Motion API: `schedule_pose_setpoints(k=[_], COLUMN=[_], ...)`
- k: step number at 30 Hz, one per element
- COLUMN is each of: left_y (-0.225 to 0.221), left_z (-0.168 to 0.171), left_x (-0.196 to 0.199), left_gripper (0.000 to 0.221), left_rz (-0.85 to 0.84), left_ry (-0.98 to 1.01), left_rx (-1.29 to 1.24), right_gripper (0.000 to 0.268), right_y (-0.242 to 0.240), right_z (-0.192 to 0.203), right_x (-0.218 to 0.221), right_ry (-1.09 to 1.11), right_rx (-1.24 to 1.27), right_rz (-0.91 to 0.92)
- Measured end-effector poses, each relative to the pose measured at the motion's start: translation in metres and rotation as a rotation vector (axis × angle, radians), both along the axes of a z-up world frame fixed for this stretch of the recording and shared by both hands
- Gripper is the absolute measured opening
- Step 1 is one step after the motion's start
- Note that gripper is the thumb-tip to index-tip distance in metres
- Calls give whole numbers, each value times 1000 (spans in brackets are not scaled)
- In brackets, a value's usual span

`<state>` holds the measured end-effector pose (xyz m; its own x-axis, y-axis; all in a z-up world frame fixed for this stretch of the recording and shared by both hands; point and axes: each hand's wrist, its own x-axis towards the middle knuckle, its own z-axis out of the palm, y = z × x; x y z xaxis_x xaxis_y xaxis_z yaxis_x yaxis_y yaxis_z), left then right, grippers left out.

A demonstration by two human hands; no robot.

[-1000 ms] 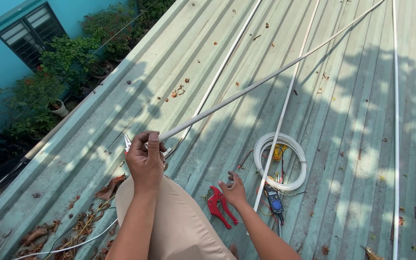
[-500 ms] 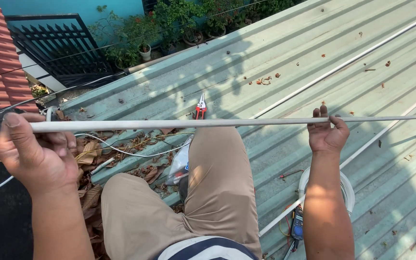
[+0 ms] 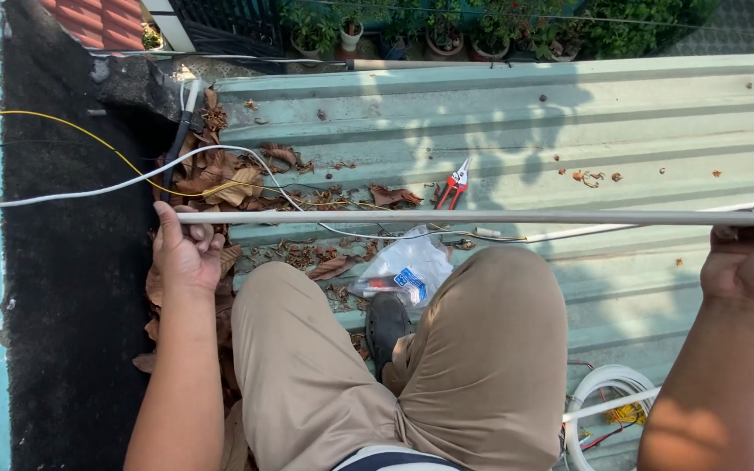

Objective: Cutting and bending PVC conduit to fit an electrical installation on a roof

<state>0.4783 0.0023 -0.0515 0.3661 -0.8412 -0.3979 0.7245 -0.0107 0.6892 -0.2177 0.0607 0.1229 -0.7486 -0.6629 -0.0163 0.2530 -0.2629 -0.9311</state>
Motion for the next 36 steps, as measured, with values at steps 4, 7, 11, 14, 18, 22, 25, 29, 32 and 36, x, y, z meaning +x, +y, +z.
schedule_pose_setpoints(k=[4, 7, 11, 14, 18, 22, 25, 29, 32, 36], left_y=[-12, -15, -2, 0, -11, -3, 8, 7, -7, -25], left_z=[-60, -119, -192, -218, -222, -219, -224, -203, -193, -183], left_x=[1, 10, 19, 25, 25, 31, 38, 39, 41, 47], left_gripper=[34, 32, 35, 37, 37, 38, 33, 34, 33, 30], left_rz=[74, 4, 16, -31, -93, -84, -143, -265, -405, -824], left_ry=[41, 24, 16, -49, -164, -319, -412, -603, -704, -838], left_rx=[152, 225, 446, 492, 552, 621, 775, 837, 850, 860], right_gripper=[12, 20, 15, 12, 21, 35, 20, 19, 24, 28], right_y=[-45, -58, -68, -61, -39, -26, -34, -52, -48, -32], right_z=[-85, -154, -206, -239, -267, -320, -337, -355, -381, -397], right_x=[-32, -40, -39, -33, -12, 0, 4, -2, -11, -30], right_ry=[1, 102, 109, 69, -82, -198, -182, -125, -93, -64], right_rx=[165, 296, 340, 362, 348, 575, 651, 814, 924, 921], right_rz=[73, 131, 219, 226, 160, 188, 224, 202, 180, 172])
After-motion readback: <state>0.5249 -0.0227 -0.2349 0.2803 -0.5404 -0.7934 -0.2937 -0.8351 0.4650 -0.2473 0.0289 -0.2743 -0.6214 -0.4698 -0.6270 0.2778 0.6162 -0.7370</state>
